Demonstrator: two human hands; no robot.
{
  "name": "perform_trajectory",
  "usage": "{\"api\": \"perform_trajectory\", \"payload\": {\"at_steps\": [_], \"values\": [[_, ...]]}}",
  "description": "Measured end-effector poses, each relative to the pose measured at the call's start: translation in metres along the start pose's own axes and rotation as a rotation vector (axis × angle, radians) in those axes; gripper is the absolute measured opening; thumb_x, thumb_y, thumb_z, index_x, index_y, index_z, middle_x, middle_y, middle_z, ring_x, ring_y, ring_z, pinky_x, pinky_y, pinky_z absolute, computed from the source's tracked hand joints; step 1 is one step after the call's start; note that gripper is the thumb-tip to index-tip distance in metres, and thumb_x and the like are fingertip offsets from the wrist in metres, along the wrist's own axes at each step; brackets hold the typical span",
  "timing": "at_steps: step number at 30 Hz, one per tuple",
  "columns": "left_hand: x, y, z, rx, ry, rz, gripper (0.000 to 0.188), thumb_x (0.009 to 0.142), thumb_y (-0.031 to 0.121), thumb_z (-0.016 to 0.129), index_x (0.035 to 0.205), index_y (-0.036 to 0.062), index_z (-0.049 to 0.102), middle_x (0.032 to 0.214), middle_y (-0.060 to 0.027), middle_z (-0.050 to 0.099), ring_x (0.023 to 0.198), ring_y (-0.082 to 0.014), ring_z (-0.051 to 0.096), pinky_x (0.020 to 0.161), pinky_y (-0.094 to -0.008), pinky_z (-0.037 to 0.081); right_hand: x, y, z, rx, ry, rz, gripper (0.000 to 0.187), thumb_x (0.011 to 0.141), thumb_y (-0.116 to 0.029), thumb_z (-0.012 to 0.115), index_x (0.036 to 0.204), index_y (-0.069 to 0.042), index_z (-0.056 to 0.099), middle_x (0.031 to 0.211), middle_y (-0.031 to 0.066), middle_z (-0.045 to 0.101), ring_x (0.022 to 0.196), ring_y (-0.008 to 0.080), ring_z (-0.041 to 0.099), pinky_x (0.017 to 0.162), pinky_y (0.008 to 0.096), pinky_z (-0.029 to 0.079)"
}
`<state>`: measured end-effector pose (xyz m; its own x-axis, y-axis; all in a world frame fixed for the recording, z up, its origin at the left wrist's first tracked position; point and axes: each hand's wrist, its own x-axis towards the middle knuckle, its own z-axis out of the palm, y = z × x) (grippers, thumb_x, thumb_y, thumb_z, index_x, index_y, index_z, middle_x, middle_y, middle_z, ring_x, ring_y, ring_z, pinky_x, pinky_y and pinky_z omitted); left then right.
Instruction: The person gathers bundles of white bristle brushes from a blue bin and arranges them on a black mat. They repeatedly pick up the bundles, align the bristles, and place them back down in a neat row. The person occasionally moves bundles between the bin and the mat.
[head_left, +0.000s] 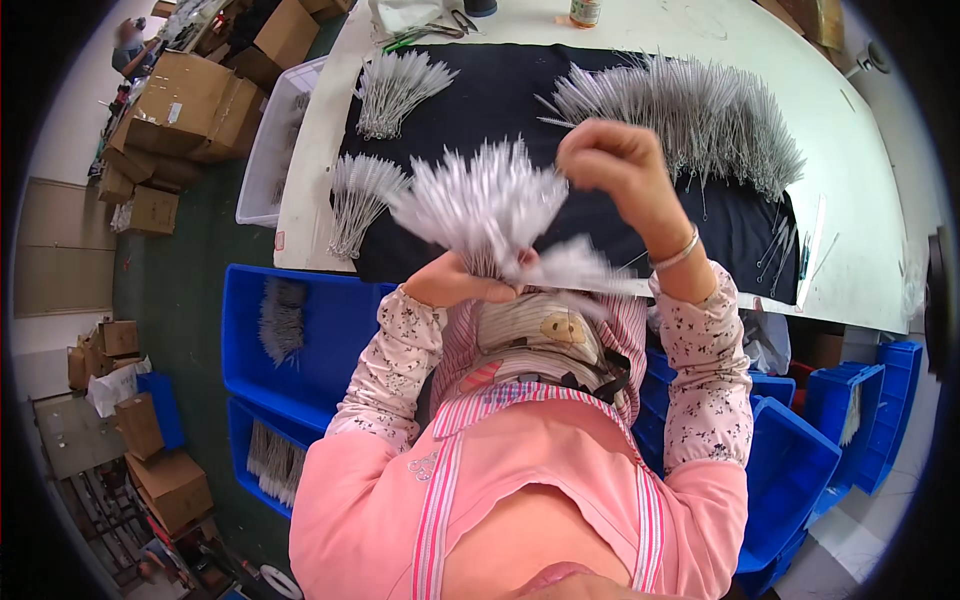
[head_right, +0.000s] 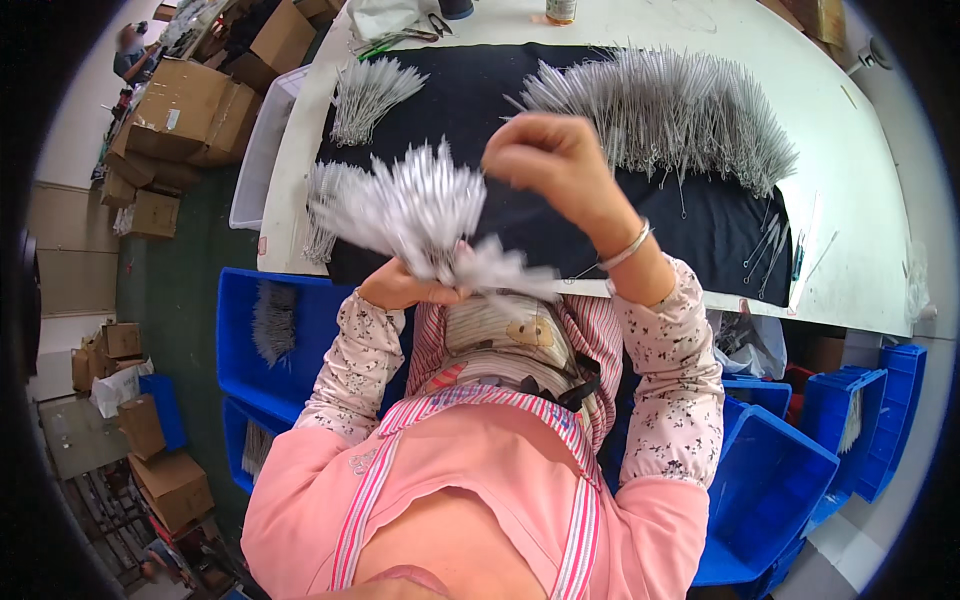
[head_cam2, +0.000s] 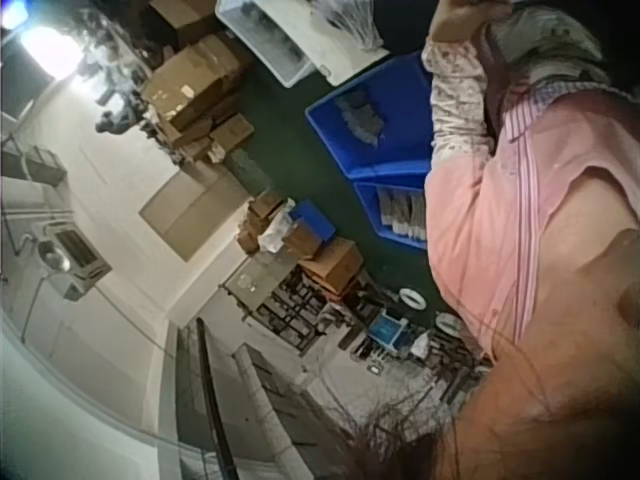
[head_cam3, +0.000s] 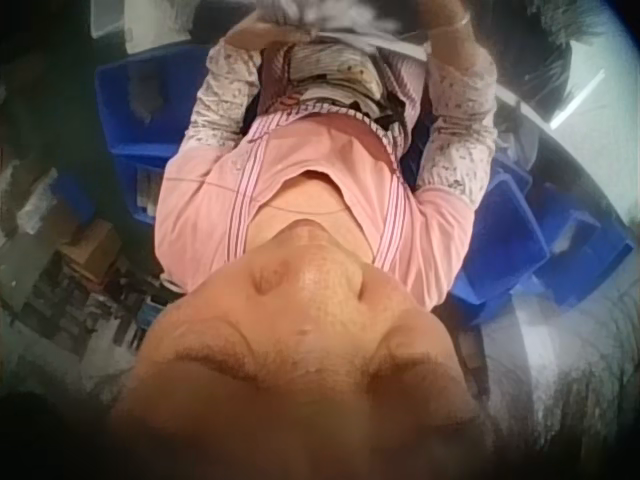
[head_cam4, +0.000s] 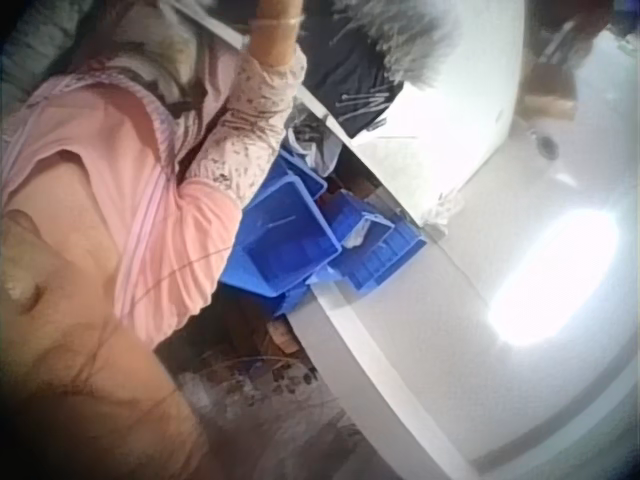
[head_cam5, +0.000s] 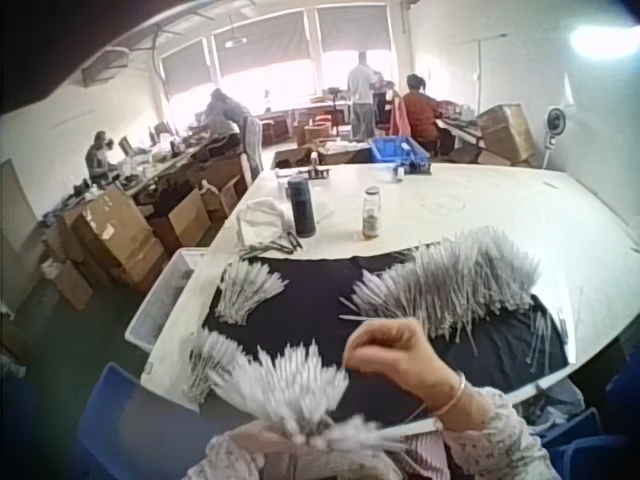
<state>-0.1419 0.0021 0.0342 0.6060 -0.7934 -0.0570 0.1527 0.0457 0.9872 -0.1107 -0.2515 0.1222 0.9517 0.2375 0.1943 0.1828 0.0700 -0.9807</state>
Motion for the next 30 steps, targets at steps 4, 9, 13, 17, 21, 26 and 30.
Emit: {"api": "perform_trajectory", "payload": {"at_steps": [4, 9, 13, 17, 21, 26, 30], "values": [[0.007, 0.004, 0.003, -0.579, -0.006, -0.099, 0.034, 0.078, 0.0, 0.068, 0.11, 0.0015, 0.055, 0.085, -0.004, 0.057, 0.071, -0.0127, 0.054, 0.057, -0.0238, 0.04, 0.025, 0.004, -0.064, 0.491, 0.622, -0.137, 0.005, 0.079, -0.001, 0.061, 0.082, 0.003, 0.062, 0.063, 0.0048, 0.055, 0.05, 0.0126, 0.05, 0.056, 0.028, 0.051], [0.029, 0.006, 0.008, -0.871, 0.33, -0.158, 0.024, 0.088, 0.005, 0.06, 0.112, 0.0042, 0.054, 0.089, -0.005, 0.057, 0.072, -0.0144, 0.051, 0.056, -0.0245, 0.04, -0.01, -0.002, -0.023, -0.452, 0.984, -0.847, 0.005, 0.081, 0.0, 0.061, 0.086, -0.002, 0.062, 0.08, 0.0077, 0.063, 0.062, 0.0156, 0.056, 0.057, 0.0295, 0.051], [0.044, -0.001, 0.011, -1.039, 0.397, -0.149, 0.022, 0.093, 0.013, 0.057, 0.114, 0.0072, 0.055, 0.098, -0.0045, 0.059, 0.082, -0.0151, 0.057, 0.066, -0.0291, 0.05, -0.037, 0.02, 0.026, -1.237, 0.232, -1.167, 0.013, 0.071, -0.003, 0.066, 0.083, -0.006, 0.062, 0.094, 0.007, 0.063, 0.078, 0.0202, 0.057, 0.065, 0.0347, 0.05], [0.046, 0.013, 0.02, -0.979, 0.385, -0.136, 0.021, 0.094, 0.02, 0.057, 0.113, 0.0118, 0.059, 0.103, -0.0017, 0.061, 0.092, -0.0132, 0.059, 0.074, -0.035, 0.055, -0.044, 0.063, 0.033, -1.288, 0.071, -1.132, 0.017, 0.067, -0.013, 0.067, 0.083, -0.009, 0.063, 0.093, 0.0039, 0.06, 0.084, 0.0176, 0.054, 0.07, 0.0331, 0.047], [0.045, 0.016, 0.024, -0.8, 0.463, -0.137, 0.025, 0.089, 0.015, 0.063, 0.113, 0.0119, 0.058, 0.099, -0.0007, 0.063, 0.092, -0.0132, 0.06, 0.072, -0.0352, 0.055, -0.049, 0.06, 0.031, -1.283, 0.032, -1.069, 0.016, 0.067, -0.014, 0.066, 0.081, -0.009, 0.063, 0.094, 0.0027, 0.059, 0.083, 0.0179, 0.054, 0.077, 0.0349, 0.044], [0.05, 0.012, 0.024, -0.522, 0.548, -0.101, 0.025, 0.086, 0.013, 0.067, 0.108, 0.0109, 0.057, 0.091, 0.0007, 0.063, 0.083, -0.0113, 0.062, 0.064, -0.0287, 0.052, -0.053, 0.069, 0.031, -1.011, 0.297, -0.767, 0.023, 0.069, -0.01, 0.069, 0.091, -0.007, 0.062, 0.097, 0.0053, 0.062, 0.082, 0.0207, 0.055, 0.078, 0.0341, 0.044], [0.059, 0.001, 0.03, -0.417, 0.525, -0.065, 0.023, 0.085, 0.01, 0.067, 0.106, 0.0071, 0.058, 0.083, -0.0004, 0.062, 0.071, -0.0095, 0.059, 0.053, -0.0221, 0.045, -0.034, 0.073, 0.053, 0.026, 0.54, -0.036, 0.031, 0.079, -0.015, 0.072, 0.103, 0.0, 0.059, 0.084, 0.0037, 0.063, 0.067, 0.0107, 0.057, 0.056, 0.026, 0.047]]}}
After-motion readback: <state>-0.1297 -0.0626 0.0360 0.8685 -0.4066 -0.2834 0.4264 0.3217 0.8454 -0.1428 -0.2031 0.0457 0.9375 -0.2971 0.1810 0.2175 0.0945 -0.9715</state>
